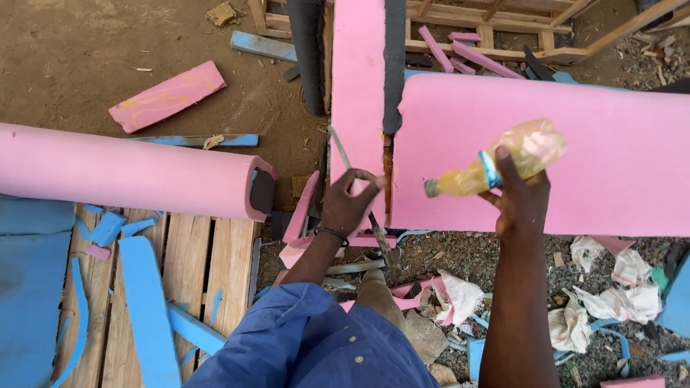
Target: Cutting pink foam sheets to size and gluing them onto a wooden furniture frame to create padding.
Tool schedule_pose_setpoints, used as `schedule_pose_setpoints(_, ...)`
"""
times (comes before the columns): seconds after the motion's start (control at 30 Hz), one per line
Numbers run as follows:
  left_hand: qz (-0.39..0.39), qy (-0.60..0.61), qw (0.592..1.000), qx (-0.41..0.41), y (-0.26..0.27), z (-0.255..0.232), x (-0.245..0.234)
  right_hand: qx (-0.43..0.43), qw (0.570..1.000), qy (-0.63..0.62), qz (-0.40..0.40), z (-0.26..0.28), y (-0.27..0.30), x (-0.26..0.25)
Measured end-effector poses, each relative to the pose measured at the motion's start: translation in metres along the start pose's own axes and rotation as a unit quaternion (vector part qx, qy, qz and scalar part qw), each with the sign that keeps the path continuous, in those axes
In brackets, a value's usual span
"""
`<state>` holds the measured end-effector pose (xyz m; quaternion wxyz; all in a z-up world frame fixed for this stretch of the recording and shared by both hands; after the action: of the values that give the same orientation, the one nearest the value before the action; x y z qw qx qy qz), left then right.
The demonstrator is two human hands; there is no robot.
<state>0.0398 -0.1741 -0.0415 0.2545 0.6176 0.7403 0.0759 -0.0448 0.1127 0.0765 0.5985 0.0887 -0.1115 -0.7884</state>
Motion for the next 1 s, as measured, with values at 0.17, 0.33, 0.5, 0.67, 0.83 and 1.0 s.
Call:
schedule_pose_setpoints(0.17, -0.114, 0.016, 0.993, -0.032, 0.01, -0.046, -0.027, -0.166, 0.951, 0.248, -0.085, -0.013, -0.045, -0.034)
schedule_pose_setpoints(0.33, -0.183, 0.056, 0.98, -0.052, -0.005, -0.055, -0.025, -0.297, 0.911, 0.274, -0.077, -0.022, 0.075, 0.052)
schedule_pose_setpoints(0.5, -0.13, 0.067, 0.981, -0.127, -0.021, -0.062, 0.002, -0.171, 0.926, 0.3, 0.155, -0.066, 0.18, 0.129)
schedule_pose_setpoints(0.67, -0.062, 0.067, 0.983, -0.161, -0.014, -0.067, -0.003, -0.195, 0.936, 0.28, 0.091, -0.095, 0.161, 0.109)
schedule_pose_setpoints(0.83, -0.297, -0.008, 0.955, -0.02, -0.067, -0.026, -0.025, -0.269, 0.923, 0.27, 0.06, -0.097, 0.154, 0.07)
schedule_pose_setpoints(1.0, -0.216, -0.255, 0.937, 0.106, -0.075, -0.008, -0.024, -0.237, 0.874, 0.422, 0.035, -0.097, 0.126, 0.055)
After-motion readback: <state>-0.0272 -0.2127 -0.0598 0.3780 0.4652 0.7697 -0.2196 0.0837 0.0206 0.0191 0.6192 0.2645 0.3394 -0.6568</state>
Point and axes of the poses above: each hand's wrist, its own y-axis away from the middle knuckle, its own x-axis out of the palm, z = x × y, the point moved 1 cm from there along -y, towards the middle knuckle, and after that the axes turned 10 degrees about -y, right-handed, at the moved point
